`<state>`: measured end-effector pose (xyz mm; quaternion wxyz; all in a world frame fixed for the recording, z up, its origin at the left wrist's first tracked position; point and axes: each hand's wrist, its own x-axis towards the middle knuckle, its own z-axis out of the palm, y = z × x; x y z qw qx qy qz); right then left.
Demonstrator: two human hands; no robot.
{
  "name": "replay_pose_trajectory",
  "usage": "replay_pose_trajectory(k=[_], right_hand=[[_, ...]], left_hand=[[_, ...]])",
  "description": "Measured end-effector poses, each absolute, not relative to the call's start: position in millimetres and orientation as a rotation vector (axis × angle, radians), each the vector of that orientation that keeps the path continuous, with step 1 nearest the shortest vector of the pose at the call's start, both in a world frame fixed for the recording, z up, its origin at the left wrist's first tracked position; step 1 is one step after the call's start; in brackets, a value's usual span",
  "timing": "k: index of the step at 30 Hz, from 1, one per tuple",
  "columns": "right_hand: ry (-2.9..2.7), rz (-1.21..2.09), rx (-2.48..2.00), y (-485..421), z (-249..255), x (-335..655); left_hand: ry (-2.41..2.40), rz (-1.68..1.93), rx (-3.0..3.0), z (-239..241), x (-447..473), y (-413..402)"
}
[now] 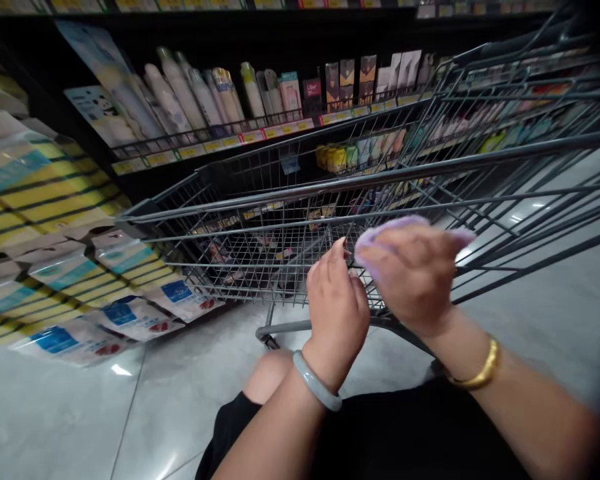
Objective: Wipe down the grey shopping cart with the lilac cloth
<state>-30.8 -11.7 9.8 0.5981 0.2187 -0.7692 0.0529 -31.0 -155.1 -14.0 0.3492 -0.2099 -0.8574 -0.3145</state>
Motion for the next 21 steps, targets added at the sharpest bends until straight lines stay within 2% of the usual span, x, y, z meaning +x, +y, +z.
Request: replay_pose_trajectory(k=[3, 8, 15, 21], right_hand=[[-1.852, 0.032, 0.63, -13.4, -1.6, -31.3], [-1.728, 0.264, 0.507, -16.2, 19.6, -31.2], [-1.833, 0.138, 0.579, -25.7, 6.4, -29.5], [-1.67, 0.298, 0.555, -15.9, 38.1, -18.0]], left_hand=[[-2.223, -0.805, -0.567, -15.1, -29.8, -155.1], [-2.222, -0.758, -0.593, -15.9, -27.7, -152.8], [-2.196, -0.771, -0.536, -19.0, -29.3, -152.1], [-2.208, -0.714, -0.563, -15.1, -25.4, -151.6]])
